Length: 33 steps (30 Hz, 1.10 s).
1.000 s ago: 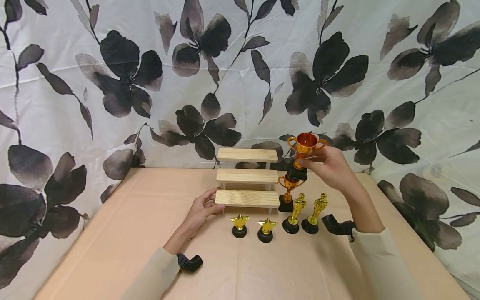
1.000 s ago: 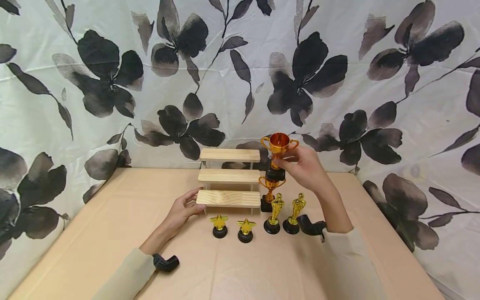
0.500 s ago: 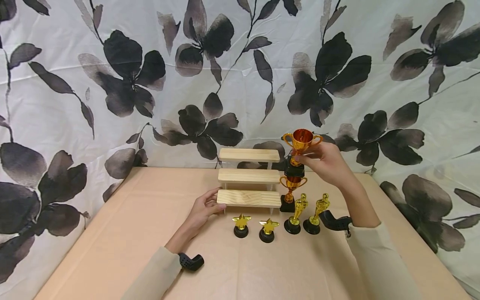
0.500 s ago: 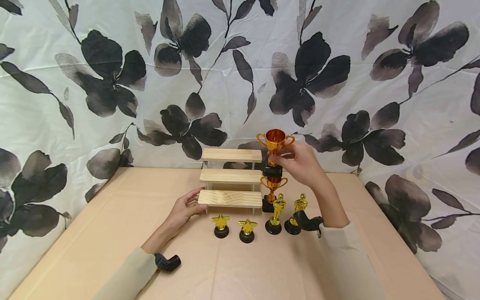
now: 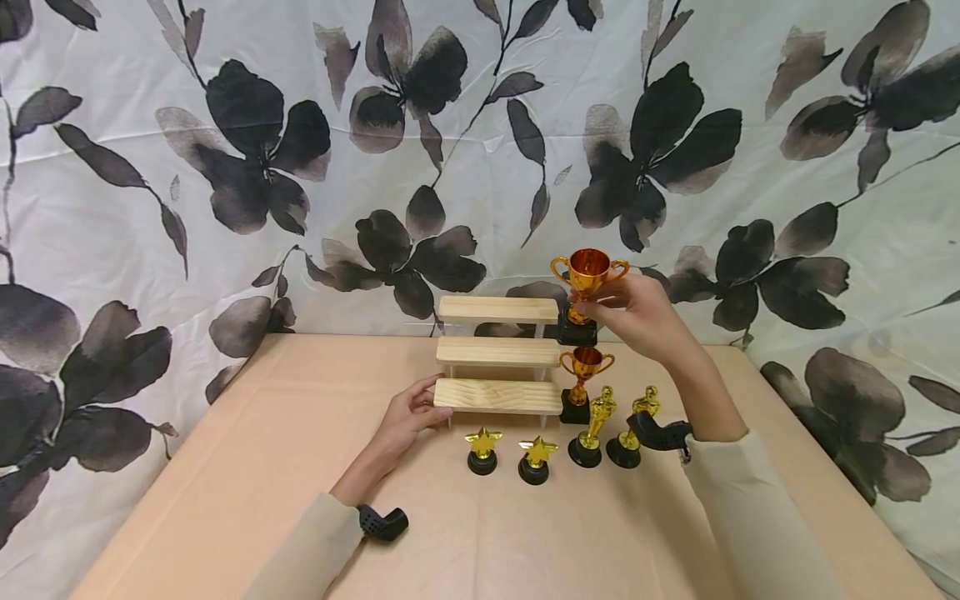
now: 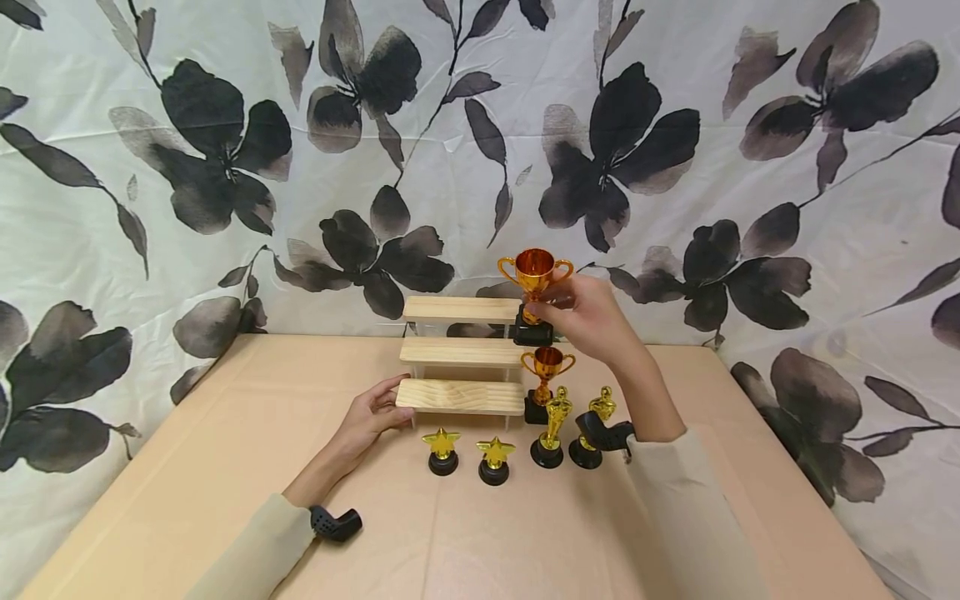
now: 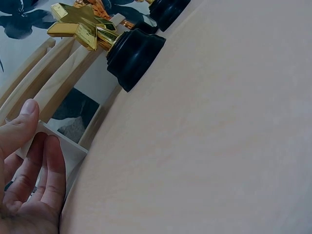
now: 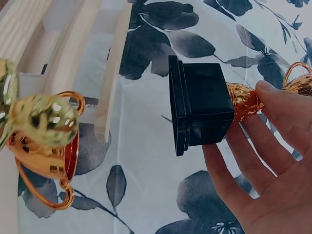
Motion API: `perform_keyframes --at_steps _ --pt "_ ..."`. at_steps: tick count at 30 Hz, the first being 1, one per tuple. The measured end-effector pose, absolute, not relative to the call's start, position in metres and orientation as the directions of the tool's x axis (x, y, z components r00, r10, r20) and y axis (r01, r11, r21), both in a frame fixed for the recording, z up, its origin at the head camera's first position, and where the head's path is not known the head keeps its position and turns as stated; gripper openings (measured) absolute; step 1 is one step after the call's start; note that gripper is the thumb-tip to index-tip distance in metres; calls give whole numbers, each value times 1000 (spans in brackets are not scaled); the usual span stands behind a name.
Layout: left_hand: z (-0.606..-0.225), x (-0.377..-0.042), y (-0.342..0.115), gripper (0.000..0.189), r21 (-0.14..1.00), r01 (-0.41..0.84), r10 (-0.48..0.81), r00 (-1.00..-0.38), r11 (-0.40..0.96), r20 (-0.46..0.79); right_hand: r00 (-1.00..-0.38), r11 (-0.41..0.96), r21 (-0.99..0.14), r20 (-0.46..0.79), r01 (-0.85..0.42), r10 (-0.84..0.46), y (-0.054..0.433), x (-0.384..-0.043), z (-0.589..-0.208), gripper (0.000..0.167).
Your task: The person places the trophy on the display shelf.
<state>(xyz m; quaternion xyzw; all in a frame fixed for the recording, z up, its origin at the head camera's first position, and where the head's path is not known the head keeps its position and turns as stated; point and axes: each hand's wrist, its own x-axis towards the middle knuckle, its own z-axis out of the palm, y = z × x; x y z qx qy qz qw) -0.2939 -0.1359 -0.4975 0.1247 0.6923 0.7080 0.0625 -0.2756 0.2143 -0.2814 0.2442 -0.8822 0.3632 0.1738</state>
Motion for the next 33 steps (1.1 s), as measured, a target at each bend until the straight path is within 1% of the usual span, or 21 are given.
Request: perform_keyframes --at_steps 6,11,15,25,33 --pt "-498 -296 -135 73 995 89 268 -959 -33 95 -818 592 -574 484 -565 -311 209 -278 -277 21" --pt "-498 -297 -134 74 995 88 277 -956 -42 97 -815 578 -582 479 -573 -326 204 -285 -276 24" --pt "-497 -297 -133 74 995 83 283 -954 -56 95 -825 587 -585 464 -559 -323 201 -290 -277 26" --pt "-498 -296 -133 73 995 87 270 -958 -50 97 -851 577 -627 420 -524 -316 188 -305 -274 26" --pt "-500 -295 -133 74 996 81 264 -960 -47 90 -853 596 -612 406 -520 -327 177 -313 -273 25"
